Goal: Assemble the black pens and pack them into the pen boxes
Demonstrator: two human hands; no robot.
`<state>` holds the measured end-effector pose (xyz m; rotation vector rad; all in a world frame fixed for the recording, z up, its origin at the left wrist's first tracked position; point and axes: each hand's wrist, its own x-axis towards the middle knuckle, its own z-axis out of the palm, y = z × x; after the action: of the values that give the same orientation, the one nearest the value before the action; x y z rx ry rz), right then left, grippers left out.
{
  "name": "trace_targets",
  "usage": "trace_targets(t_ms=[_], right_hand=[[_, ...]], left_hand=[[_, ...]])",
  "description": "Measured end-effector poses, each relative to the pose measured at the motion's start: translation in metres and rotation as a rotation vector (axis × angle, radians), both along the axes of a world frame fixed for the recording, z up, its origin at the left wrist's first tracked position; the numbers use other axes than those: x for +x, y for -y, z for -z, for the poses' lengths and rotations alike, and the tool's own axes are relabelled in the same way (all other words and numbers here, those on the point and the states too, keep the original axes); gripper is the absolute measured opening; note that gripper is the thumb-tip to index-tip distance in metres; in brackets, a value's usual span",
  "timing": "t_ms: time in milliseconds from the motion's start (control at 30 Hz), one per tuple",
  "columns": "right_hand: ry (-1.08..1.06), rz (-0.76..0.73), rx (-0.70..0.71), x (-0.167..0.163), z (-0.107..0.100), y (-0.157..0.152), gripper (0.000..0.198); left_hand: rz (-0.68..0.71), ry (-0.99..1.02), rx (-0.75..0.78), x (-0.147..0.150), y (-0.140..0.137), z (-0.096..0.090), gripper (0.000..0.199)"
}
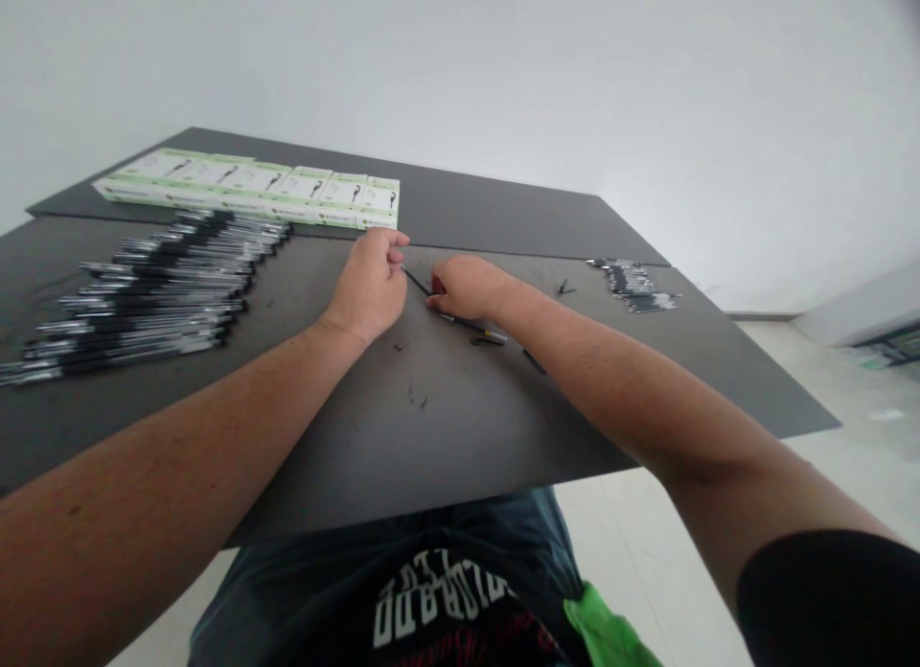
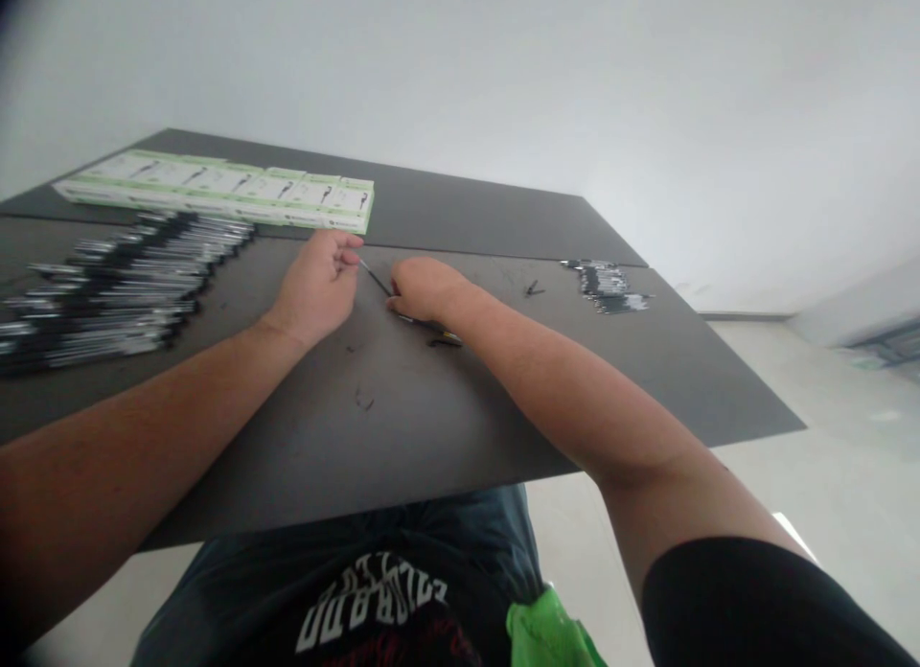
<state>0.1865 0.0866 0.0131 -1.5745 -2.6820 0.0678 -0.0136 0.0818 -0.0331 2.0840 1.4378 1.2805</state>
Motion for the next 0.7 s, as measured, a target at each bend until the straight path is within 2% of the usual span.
trace_targets(t_ms=[133,267,467,567,700], right_hand=[[0.013,0.073,-0.01,-0.008,0.01,-0.002,0.018],[0.016,0.114,-0.02,-0.001,0.011,-0.005,0.019],[-0.029,0.154,-0.035,0.027,-0.014,0.004,0.022],[-0.187,0.163,-0.154,0.039,-0.029,0.018,0.021],[-0.45,0.204,-0.241,0.048,-0.041,0.034,0.014]], left_hand=[[0.018,0.005,0.01,0.001,0.0,0.001,0.046],[0.033,0.005,0.008,0.0,-0.001,0.001,0.048],[0.07,-0.116,0.049,0.002,0.005,-0.004,0.054],[0.132,-0.258,0.129,0.005,0.011,-0.006,0.055],[0.159,-0.426,0.103,0.009,0.014,-0.006,0.037]])
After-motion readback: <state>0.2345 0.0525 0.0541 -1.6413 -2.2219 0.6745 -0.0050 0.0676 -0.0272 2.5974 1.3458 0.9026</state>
